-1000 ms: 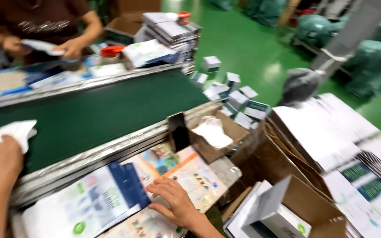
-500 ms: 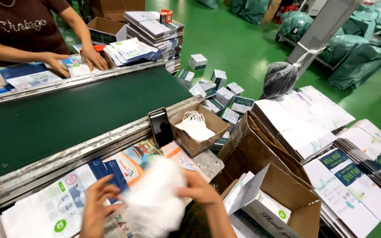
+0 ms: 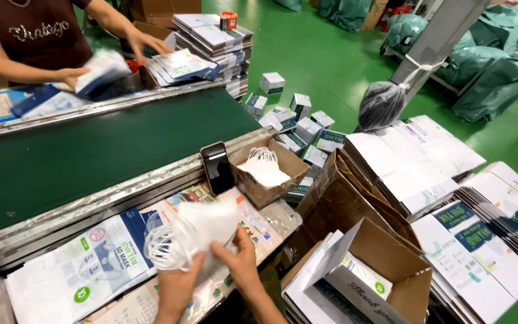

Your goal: Packaging face masks into individual plastic sleeves and then into boxes for shipment.

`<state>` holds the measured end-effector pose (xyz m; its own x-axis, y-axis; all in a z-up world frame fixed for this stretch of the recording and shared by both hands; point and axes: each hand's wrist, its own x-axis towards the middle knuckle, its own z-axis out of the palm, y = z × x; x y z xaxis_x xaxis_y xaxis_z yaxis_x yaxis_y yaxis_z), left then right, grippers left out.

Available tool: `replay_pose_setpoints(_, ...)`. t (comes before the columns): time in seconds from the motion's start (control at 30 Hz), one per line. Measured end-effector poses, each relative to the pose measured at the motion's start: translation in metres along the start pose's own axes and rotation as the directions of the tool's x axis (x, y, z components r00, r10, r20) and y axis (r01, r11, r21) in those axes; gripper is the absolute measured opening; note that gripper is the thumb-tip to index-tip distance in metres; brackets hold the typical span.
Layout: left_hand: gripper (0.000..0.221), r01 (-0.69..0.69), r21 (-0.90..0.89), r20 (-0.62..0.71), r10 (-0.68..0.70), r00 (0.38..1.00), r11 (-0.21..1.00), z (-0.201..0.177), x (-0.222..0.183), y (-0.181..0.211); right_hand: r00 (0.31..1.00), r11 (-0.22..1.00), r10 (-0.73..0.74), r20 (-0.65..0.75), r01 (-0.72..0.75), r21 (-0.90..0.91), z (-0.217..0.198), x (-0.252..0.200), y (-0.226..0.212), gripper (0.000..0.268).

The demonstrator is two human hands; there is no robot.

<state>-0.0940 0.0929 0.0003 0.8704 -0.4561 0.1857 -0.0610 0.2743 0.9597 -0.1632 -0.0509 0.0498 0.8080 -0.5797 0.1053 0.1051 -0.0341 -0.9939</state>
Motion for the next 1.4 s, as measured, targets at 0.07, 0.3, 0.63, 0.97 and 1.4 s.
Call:
replay_pose_setpoints(0.07,0.06,-0.033,0.069,-0.034,0.036,0.999,0.997,-0.006,0.0,0.004,0.989,0.98,-0.147,-0.006,0.145,-0.136,-0.019,0.0,-0.033,0.085)
replay_pose_setpoints(0.3,0.076,-0.038,0.404,0.134,-0.017,0.991,0.914,-0.005,0.002,0.039,0.87,0.784,-0.174,0.462,0.406,-0.47,-0.051,0.026,0.036,0.082)
replay_pose_setpoints(0.63,0.103,-0.12,0.529,0.017,0.13,0.991,0.84,0.005,-0.014,0.045,0.749,0.644,-0.318,0.58,0.62,-0.448,-0.037,0.014,0.042,0.069)
replay_pose_setpoints(0.97,0.078,-0.191,0.587,0.247,0.051,0.968,0.787,-0.008,-0.005,-0.007,0.892,0.879,-0.079,0.445,0.272,-0.39,-0.037,0.028,0.136,0.071)
replay_pose_setpoints(1.4,0.025,0.062,0.94,-0.245,0.536,0.808,0.336,-0.056,0.077,0.016,0.985,0.997,-0.038,0.168,0.048,-0.058,-0.026,0.009,0.057,0.04)
